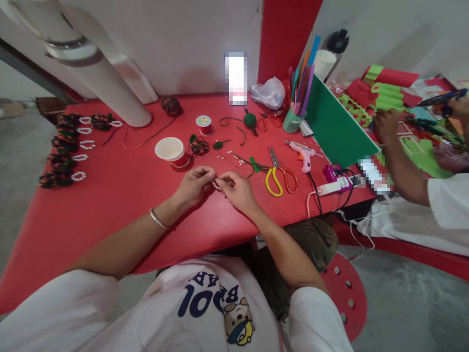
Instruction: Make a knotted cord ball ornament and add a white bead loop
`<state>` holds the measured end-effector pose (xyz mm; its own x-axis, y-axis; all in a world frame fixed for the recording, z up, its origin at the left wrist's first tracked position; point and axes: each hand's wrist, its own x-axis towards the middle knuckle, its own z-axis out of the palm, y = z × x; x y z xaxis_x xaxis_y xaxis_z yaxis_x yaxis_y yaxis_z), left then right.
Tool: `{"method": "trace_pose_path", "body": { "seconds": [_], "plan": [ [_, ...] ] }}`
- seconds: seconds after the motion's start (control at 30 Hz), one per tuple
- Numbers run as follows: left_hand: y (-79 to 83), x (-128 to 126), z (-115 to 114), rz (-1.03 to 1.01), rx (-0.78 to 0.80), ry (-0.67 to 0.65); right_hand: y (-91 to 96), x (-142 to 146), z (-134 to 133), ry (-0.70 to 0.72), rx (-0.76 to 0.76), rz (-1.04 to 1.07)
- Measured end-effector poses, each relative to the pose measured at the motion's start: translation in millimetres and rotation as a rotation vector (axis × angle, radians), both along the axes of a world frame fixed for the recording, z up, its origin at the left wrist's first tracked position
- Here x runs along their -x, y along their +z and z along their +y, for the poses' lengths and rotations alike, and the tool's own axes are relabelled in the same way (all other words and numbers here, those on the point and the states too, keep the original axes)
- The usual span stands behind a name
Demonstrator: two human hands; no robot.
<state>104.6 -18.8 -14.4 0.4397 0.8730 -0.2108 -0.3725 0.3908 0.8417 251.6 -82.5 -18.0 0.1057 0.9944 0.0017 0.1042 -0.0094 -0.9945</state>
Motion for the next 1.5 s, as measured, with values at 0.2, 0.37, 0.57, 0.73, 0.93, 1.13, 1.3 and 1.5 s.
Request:
{"method": "trace_pose_path", "body": {
  "seconds": [0.2,0.37,0.57,0.73,0.93,1.13,1.3,1.5],
  "plan": [
    [-2.9,4.5,0.6,-0.02,0.066,-0.086,-1.1,2.7,1.0,-0.007,-0.002,0.044],
    [-0.2,5.7,0.1,-0.055,0.101,-0.164,-1.6,0.4,2.5,0.009,0.044,0.156],
    [2.3,5.4,-0.9,-0.08,0.129,-0.235,0.3,-3.2,4.7,-0.003,0.071,0.165],
    [0.1,4.8,-1.9,-0.056,0.079,-0.187,5.0,-7.3,3.9,0.05,0.184,0.327],
    [-0.2,5.2,-2.2,-0.085,0.086,-0.215,10.5,-11.1,4.0,0.149,0.292,0.55],
    [1.8,6.4,0.4,-0.088,0.113,-0.273,4.1,-6.8,5.7,0.091,0.19,0.437],
    [2.2,7.0,1.2,-0.091,0.118,-0.291,-0.2,-6.3,7.2,0.072,0.161,0.414],
    [-0.5,7.6,1.8,-0.102,0.121,-0.3,-0.9,-6.7,8.0,0.056,0.156,0.426]
  ]
}}
